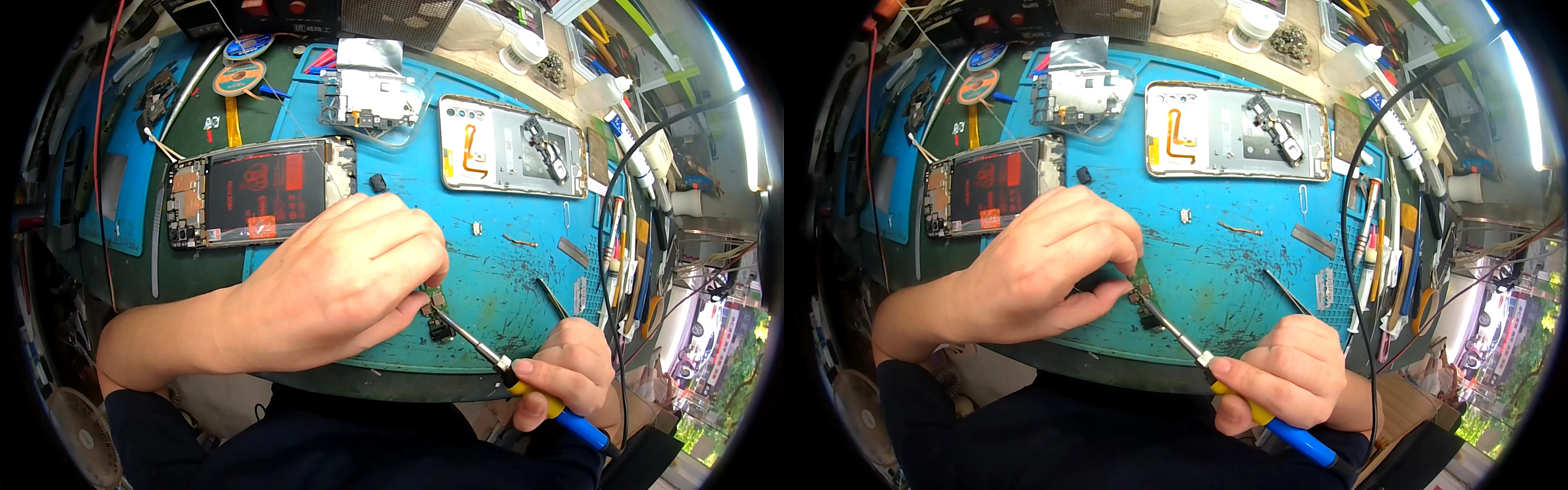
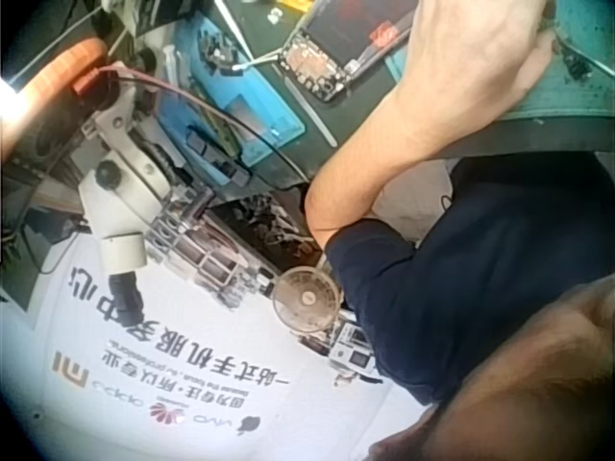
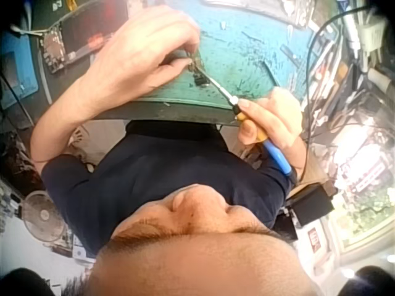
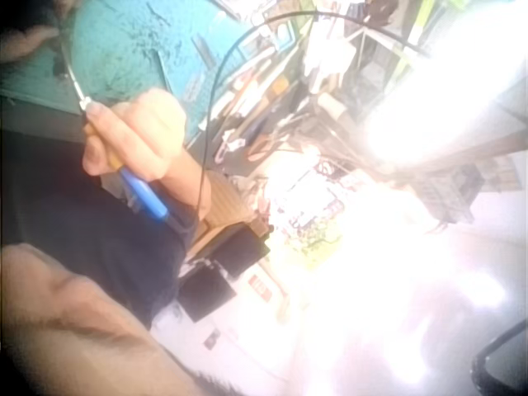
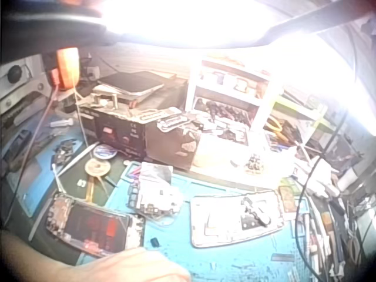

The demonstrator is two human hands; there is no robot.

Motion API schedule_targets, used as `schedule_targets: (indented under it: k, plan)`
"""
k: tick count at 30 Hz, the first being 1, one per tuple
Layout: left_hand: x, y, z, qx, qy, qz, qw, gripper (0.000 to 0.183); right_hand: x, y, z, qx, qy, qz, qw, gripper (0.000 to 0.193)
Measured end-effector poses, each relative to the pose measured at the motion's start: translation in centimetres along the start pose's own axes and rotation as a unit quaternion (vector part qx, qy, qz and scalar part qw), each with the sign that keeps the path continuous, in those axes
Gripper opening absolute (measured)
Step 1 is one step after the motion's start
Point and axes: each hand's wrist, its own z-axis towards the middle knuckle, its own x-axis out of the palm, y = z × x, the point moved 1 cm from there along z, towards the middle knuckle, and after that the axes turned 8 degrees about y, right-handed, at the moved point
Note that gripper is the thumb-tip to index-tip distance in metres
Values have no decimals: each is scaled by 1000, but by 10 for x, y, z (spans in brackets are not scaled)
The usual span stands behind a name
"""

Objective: The person is soldering a small electronic component onto a green circuit board. They use a soldering iron to heat the component's leads and apply solder wire to secure it. The person also uses a syringe to apply flux to the board and a magnifying lamp to inspect the work area. The task involves precise hand movements and tool manipulation.

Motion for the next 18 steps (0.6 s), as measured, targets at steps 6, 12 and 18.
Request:
schedule_targets:
  k: [6, 12, 18]
  plan:
    - [0, 0, 1, 1, 1, 2, 1000, 32, -1, 0, -1, 2, 2, -2, 1000, 22]
    - [-1, -1, 1, 2, 2, 1, 1000, 32, 0, 0, -1, -2, -10, 2, 1000, 22]
    - [-1, -2, -2, 0, -2, -2, 1000, 31, -2, 6, -4, -2, -48, -37, 998, 21]
